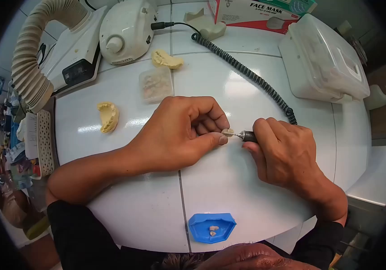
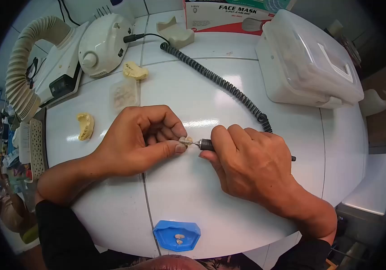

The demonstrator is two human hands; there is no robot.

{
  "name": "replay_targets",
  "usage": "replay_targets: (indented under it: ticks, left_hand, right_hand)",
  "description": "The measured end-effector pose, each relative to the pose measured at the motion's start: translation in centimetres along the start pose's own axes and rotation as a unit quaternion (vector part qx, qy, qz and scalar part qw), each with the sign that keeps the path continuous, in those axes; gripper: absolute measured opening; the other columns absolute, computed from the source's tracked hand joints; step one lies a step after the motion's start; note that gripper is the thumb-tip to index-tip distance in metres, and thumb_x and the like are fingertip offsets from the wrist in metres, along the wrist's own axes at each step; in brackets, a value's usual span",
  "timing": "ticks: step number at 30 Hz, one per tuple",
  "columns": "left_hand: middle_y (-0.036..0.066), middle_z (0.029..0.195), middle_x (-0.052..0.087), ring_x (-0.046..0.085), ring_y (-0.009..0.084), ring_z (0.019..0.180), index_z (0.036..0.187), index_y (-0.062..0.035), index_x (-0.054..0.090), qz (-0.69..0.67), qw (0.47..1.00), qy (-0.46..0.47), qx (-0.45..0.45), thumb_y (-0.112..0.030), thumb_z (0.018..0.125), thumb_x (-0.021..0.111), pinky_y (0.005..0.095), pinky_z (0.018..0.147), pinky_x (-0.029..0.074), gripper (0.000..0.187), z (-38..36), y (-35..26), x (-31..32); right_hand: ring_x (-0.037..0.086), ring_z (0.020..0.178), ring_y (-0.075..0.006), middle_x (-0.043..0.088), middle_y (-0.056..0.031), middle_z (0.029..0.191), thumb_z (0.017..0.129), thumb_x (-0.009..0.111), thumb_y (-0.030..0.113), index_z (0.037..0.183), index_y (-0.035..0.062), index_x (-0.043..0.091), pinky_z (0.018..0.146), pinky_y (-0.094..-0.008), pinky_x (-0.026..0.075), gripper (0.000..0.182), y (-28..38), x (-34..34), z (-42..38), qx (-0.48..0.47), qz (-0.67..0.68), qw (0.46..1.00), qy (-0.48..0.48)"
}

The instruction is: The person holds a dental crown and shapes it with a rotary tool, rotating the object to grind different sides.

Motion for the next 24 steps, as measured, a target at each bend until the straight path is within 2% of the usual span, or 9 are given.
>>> replay_targets:
  ticks: [11,17,23,24]
  left_hand:
    - [-0.001,0.097,0.076,0.065,0.0,0.083,0.11,-0.0024,0.073,0.02,1.0,-0.005,-0.012,-0.011,0.095,0.083,0.0177,0.066,0.042,0.02,0.09,-0.39,0.05]
    - [-0.005,0.084,0.074,0.058,-0.0012,0.07,0.111,-0.0038,0.074,0.045,0.999,0.002,-0.01,-0.008,0.092,0.079,0.0185,0.06,0.04,0.021,-0.02,-0.82,0.02]
    - [-0.005,0.078,0.073,0.056,-0.0014,0.066,0.111,-0.0025,0.077,0.081,0.995,-0.014,0.048,-0.008,0.09,0.078,0.0183,0.059,0.041,0.021,0.12,-0.34,0.31]
    - [-0.005,0.078,0.073,0.056,-0.0014,0.066,0.11,-0.0021,0.077,0.075,0.996,-0.015,0.037,-0.008,0.09,0.078,0.0183,0.059,0.042,0.02,0.12,-0.39,0.32]
  right_hand:
    - [0.065,0.057,-0.0243,0.058,-0.0059,0.073,0.099,0.08,0.033,0.092,0.0066,0.06,0.051,-0.0391,0.048,0.034,0.01,-0.03,0.04,-0.006,-0.006,1.0,0.006]
    - [0.064,0.057,-0.023,0.057,-0.0056,0.073,0.099,0.079,0.034,0.091,0.0066,0.06,0.051,-0.0379,0.048,0.035,-0.13,-0.04,0.0,-0.022,-0.006,1.0,-0.005]
    - [0.064,0.057,-0.0225,0.056,-0.0052,0.073,0.099,0.08,0.035,0.091,0.0068,0.06,0.051,-0.0375,0.048,0.036,-0.02,-0.04,0.05,-0.024,-0.012,1.0,0.0]
    - [0.064,0.057,-0.0225,0.056,-0.0051,0.073,0.099,0.08,0.035,0.091,0.0069,0.06,0.051,-0.0375,0.048,0.035,-0.01,-0.01,0.06,-0.023,-0.013,1.0,-0.001]
Point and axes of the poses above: each hand's wrist, its own z-axis towards the middle knuckle, its own x-axis out of the palm, y = z × x, the point moved 4 cm from there along z, towards the middle knuckle
